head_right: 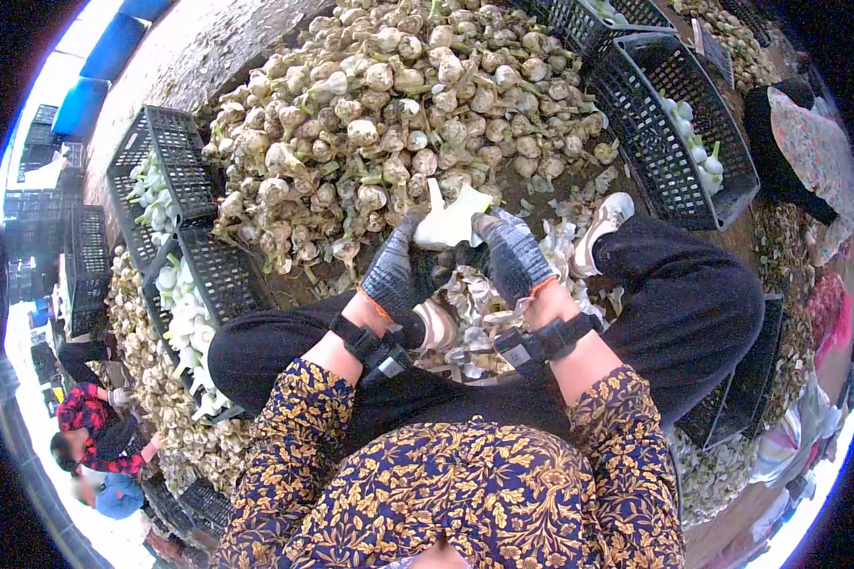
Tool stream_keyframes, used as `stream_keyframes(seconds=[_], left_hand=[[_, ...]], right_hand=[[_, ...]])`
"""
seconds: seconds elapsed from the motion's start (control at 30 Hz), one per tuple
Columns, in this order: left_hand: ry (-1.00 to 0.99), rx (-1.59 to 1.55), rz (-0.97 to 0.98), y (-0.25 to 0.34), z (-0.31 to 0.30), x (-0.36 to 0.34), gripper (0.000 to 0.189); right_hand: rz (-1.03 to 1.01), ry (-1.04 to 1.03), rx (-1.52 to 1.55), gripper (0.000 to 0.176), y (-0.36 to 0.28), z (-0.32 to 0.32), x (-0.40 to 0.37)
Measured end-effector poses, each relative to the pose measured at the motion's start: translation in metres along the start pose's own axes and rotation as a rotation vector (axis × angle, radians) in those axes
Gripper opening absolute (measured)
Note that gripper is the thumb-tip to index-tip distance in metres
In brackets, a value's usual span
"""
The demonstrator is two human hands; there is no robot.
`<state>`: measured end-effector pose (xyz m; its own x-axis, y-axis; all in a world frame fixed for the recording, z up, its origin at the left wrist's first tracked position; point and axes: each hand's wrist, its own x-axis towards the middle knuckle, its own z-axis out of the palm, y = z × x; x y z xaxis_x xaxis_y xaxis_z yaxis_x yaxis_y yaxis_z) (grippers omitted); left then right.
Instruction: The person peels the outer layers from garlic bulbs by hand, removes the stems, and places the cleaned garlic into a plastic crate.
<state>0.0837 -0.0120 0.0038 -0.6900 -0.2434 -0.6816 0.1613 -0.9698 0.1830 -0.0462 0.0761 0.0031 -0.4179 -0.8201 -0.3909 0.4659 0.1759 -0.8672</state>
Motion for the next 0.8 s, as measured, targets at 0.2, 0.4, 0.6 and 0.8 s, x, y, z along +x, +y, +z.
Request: stream_keyframes(seconds=[0.2,0.4,0.6,0.8], left_hand=[[0.025,0.561,0.341,-0.008,0.006,-0.005,0.041],[-0.149,0.141,0.055,0.008,0.009,-0.016,0.044],[0.211,0.663,0.37,-0.006,0.03,-0.02,0.032],[0.153,0.21,0.343,-0.002,0.012,-0.006,0.031]], right_hand=[[-0.448,0.241,-0.722,0.015,0.015,-0.005,0.002],[0.154,0.082,0.381,0.017,-0.027,0.014,-0.013],[-0.832,0.19,-1.142,0.025,-0.006,0.021,-0.017],[0.104,0.013,0.339,0.023,-0.013,0.024,-0.012]])
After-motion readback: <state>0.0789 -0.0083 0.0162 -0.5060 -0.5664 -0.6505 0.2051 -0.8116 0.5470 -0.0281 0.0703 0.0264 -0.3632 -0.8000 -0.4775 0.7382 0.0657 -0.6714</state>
